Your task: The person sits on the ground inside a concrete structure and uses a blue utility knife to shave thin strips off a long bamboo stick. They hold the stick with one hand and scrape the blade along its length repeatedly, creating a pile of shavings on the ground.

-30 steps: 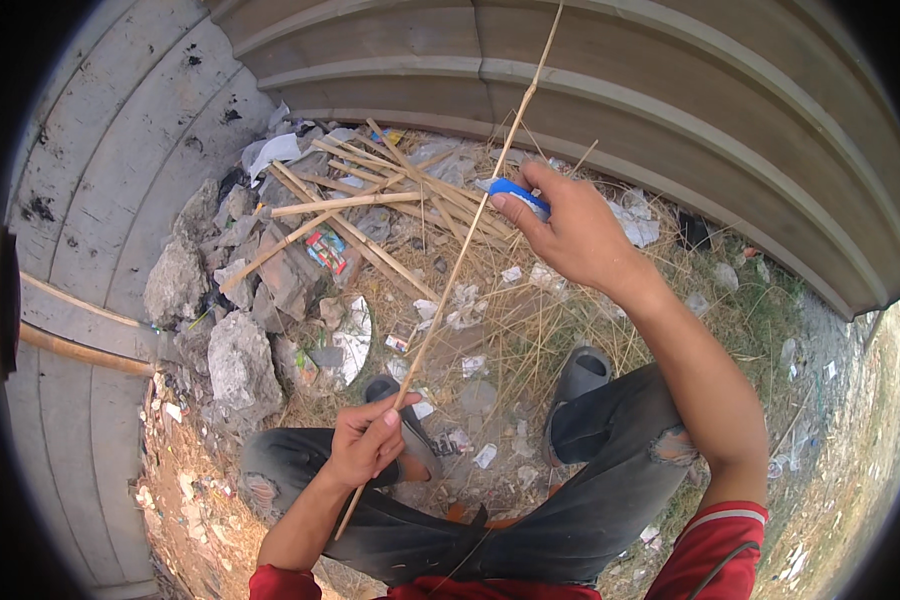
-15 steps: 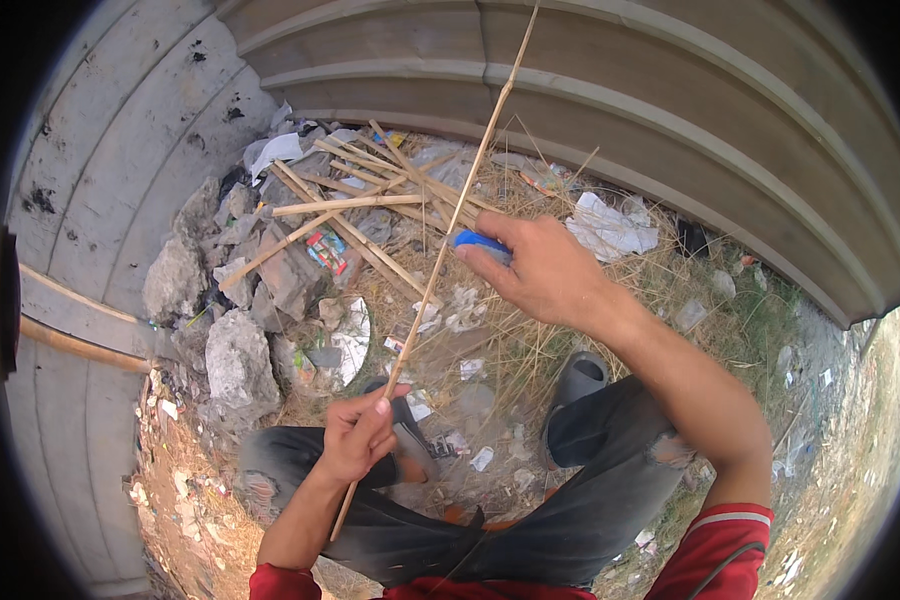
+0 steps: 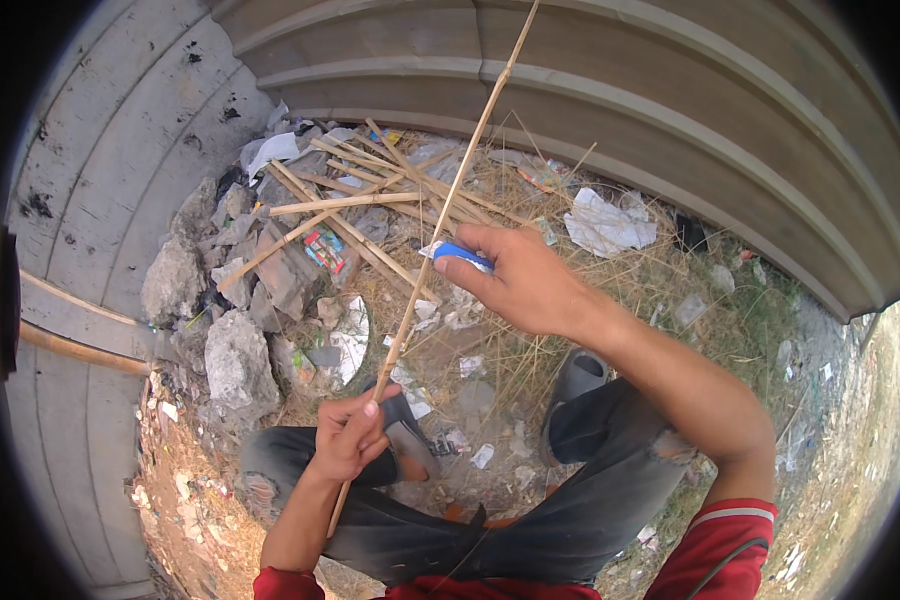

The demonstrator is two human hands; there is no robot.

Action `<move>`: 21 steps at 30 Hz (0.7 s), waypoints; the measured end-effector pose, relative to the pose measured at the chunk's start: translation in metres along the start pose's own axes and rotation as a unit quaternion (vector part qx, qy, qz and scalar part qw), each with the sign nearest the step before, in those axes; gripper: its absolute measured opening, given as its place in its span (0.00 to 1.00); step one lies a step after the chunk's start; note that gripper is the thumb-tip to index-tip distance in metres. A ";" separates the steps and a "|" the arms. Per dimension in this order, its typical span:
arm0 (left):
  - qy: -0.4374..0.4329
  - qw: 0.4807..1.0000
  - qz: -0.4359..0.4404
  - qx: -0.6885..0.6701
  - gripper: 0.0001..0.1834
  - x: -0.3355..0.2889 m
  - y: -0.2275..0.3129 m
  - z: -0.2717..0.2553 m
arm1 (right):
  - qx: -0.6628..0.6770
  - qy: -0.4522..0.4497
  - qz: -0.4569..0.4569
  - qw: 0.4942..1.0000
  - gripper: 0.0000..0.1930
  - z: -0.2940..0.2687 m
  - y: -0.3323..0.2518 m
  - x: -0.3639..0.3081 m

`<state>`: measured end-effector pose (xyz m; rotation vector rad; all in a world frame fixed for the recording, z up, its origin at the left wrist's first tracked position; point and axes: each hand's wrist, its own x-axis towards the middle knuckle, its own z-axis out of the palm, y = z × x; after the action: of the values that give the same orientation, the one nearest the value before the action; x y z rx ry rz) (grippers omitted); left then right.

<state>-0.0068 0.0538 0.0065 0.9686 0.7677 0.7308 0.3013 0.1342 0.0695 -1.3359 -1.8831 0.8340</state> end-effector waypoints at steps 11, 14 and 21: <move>-0.002 1.000 0.006 -0.003 0.20 0.007 0.001 0.008 | -0.117 0.091 -0.009 0.989 0.16 0.014 -0.003 -0.003; 0.009 1.000 -0.002 0.004 0.20 0.001 -0.002 0.005 | -0.021 -0.005 0.020 1.000 0.16 0.007 -0.010 -0.004; 0.007 1.000 -0.008 -0.005 0.20 0.002 -0.001 0.006 | 0.018 -0.030 -0.010 0.999 0.16 0.015 -0.002 -0.008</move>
<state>-0.0007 0.0523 0.0074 0.9474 0.7819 0.7266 0.2900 0.1246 0.0609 -1.2804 -1.9155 0.9040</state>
